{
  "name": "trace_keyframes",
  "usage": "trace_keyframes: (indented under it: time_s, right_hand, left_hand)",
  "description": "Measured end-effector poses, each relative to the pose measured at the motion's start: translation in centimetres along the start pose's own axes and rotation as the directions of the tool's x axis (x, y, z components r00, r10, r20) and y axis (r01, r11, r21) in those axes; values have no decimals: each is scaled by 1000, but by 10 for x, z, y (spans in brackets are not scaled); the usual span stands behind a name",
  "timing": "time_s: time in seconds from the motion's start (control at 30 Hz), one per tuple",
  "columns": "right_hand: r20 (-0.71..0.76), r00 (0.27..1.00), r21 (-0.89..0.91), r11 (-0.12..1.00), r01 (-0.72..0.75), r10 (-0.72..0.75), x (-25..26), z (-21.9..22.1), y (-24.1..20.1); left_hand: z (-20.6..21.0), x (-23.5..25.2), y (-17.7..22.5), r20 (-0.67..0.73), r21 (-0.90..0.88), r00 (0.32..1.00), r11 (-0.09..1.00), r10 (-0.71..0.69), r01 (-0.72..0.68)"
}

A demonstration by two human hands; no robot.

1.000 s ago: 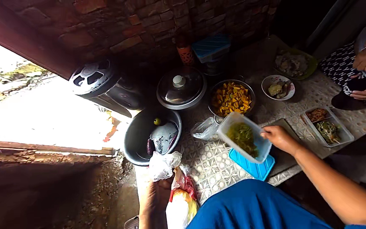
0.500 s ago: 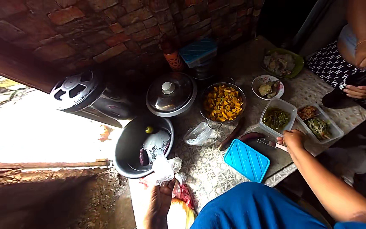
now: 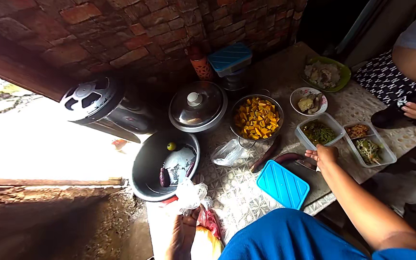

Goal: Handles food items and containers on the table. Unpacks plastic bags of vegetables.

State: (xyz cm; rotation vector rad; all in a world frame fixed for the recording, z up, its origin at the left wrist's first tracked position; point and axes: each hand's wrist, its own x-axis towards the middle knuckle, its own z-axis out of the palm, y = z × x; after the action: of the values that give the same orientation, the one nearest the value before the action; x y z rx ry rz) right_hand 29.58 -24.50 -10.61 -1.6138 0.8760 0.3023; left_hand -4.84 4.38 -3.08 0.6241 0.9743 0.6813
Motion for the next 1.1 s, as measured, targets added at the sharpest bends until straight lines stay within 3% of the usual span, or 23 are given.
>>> trace_keyframes:
  time_s: [0.4,0.63,0.77,0.87,0.9,0.97,1.03,1.1]
  right_hand:
    - [55,988,-242,958,156,-147,51,46,-43]
    - [47,990,-267,953,142,-135,73,77,-68]
    - [12,992,-312,942,126,-129,101,73,-76]
    - [156,980,-305,937,170,-126,111,56,-73]
    - [200,968,-359,909,214,-149,105,50,-72]
    - [206,929,-573,731,370,-309,77,27,-71]
    - [168,820,-668,549,503,-548,57,-11,-63]
    - [37,721,-698,498,515,-692,58,-52,-48]
  left_hand:
    - [5,1,-5,-4,58,1000,998,-15,15]
    - [7,0,-5,3,52,1000,999,3,-3]
    - [5,-2,-7,2,54,1000,999,1,-1]
    - [3,0,-8,-15,58,1000,998,-11,12]
    - [4,0,-8,-13,68,1000,998,-15,16]
    - [6,1,-9,-1,88,1000,996,-19,19]
    - [7,1,-11,1,106,1000,994,-24,24]
    - [9,2,-12,2,113,1000,993,-15,15]
